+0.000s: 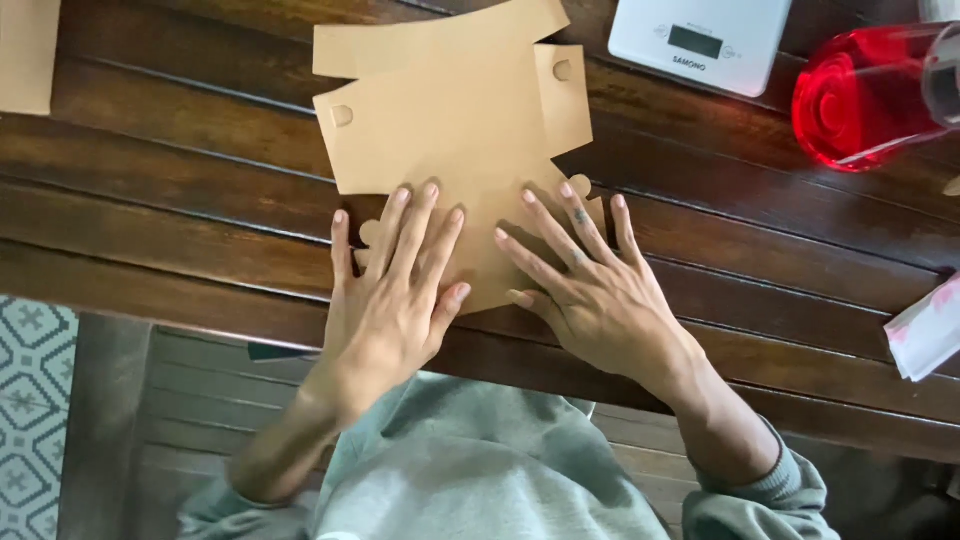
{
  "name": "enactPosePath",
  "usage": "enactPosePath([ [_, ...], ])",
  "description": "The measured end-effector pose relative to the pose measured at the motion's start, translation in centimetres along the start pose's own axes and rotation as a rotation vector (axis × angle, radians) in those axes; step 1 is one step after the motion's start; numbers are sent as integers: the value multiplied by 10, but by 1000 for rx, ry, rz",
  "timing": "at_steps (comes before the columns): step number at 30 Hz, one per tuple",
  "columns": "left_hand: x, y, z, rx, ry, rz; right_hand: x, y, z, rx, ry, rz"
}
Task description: The person folds a flat cardboard box template along pre-scored lines and tucks flaps to form a small paper box. They repeat the folding and tucking sequence on multiple templates, aligning edges and securing tabs by hand.
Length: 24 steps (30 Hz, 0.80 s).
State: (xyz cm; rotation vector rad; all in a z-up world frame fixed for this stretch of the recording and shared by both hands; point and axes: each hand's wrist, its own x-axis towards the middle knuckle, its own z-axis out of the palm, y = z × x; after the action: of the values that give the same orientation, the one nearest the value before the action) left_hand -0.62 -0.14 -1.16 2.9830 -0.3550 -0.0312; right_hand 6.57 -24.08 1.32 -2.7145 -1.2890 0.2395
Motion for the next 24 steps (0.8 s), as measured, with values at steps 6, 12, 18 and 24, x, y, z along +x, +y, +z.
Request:
enactPosePath([
  [6, 55, -40, -16, 95, -39, 352, -2, 9, -2, -9, -21, -2],
  [12, 101, -51, 4, 170, -20, 593, -6, 28, -13, 67, -29, -23],
  [18, 93, -42, 1, 62, -4, 497, -2, 5, 1, -88, 100, -84],
  [24, 89, -51, 10, 66, 7, 509, 2, -20, 0, 46, -1, -291],
])
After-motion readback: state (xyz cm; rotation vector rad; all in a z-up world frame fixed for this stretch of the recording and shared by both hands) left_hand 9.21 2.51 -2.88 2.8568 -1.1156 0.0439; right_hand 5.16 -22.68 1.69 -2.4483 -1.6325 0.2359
